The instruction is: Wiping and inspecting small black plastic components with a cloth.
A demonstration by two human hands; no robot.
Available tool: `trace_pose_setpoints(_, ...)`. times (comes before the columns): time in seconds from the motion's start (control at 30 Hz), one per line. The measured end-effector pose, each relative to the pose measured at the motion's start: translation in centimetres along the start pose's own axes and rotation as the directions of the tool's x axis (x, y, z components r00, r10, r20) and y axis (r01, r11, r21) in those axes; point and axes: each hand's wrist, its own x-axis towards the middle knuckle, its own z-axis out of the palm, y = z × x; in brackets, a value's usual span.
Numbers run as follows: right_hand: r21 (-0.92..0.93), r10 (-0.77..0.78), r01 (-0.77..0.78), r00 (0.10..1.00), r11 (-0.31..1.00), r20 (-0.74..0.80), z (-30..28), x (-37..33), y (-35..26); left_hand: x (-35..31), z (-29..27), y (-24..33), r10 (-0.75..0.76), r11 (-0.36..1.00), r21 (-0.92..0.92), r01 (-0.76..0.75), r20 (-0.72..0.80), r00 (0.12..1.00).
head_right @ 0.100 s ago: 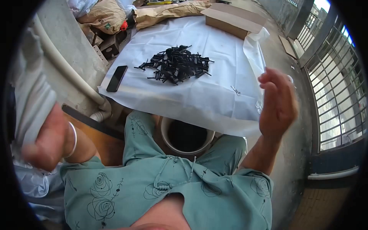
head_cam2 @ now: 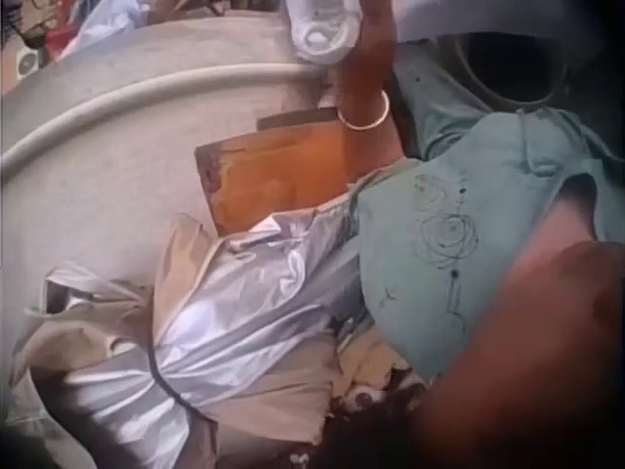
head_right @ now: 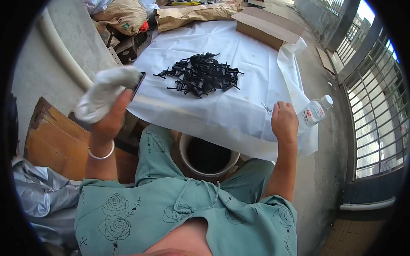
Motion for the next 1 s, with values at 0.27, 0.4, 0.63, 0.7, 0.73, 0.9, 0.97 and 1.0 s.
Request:
trace_pose_setpoints(0.27, -0.232, 0.002, 0.021, 0.995, 0.972, 0.097, 9.0, 2.6, 1.5, -7.2, 9.6, -17.6, -0.264, 0.727, 0.686, 0.038, 0.228, 0.937)
trace_pose_setpoints(0.4, -0.182, -0.010, 0.049, 0.977, 0.982, 0.213, 9.6, 3.7, 0.4, -3.2, 11.6, -19.2, -0.499, 0.592, 0.801, 0.088, 0.278, 0.821)
trace_pose_setpoints(0.63, -0.161, -0.095, 0.125, 0.978, 0.979, 0.183, 10.0, 2.7, -1.3, -4.4, 12.2, -20.1, -0.256, 0.594, 0.777, -0.207, 0.427, 0.867)
trace_pose_setpoints(0.7, -0.079, -0.074, 0.097, 0.966, 0.992, 0.250, 10.0, 2.1, -1.5, -5.0, 12.4, -19.5, -0.367, 0.601, 0.775, -0.196, 0.485, 0.794)
trace_pose_setpoints(0.73, -0.080, -0.064, 0.084, 0.970, 0.993, 0.233, 9.9, 2.3, -1.0, -4.8, 12.7, -19.2, -0.426, 0.611, 0.781, -0.128, 0.461, 0.779)
trace_pose_setpoints(0.9, 0.960, -0.067, -0.054, 0.995, 0.274, 0.076, 4.8, 2.3, -3.2, -2.6, 10.5, -15.4, -0.147, 0.823, 0.560, -0.096, 0.374, 0.916)
trace_pose_setpoints(0.97, 0.985, -0.006, 0.013, 1.000, 0.170, -0.013, 4.2, 2.3, -1.2, 1.2, 8.8, -8.9, -0.319, 0.947, 0.153, 0.283, 0.351, 0.880)
trace_pose_setpoints(1.0, 0.998, -0.001, 0.047, 0.999, 0.040, -0.047, 3.1, 2.4, -2.6, 2.7, 7.7, -6.4, -0.040, 0.999, 0.020, 0.036, 0.206, 0.978)
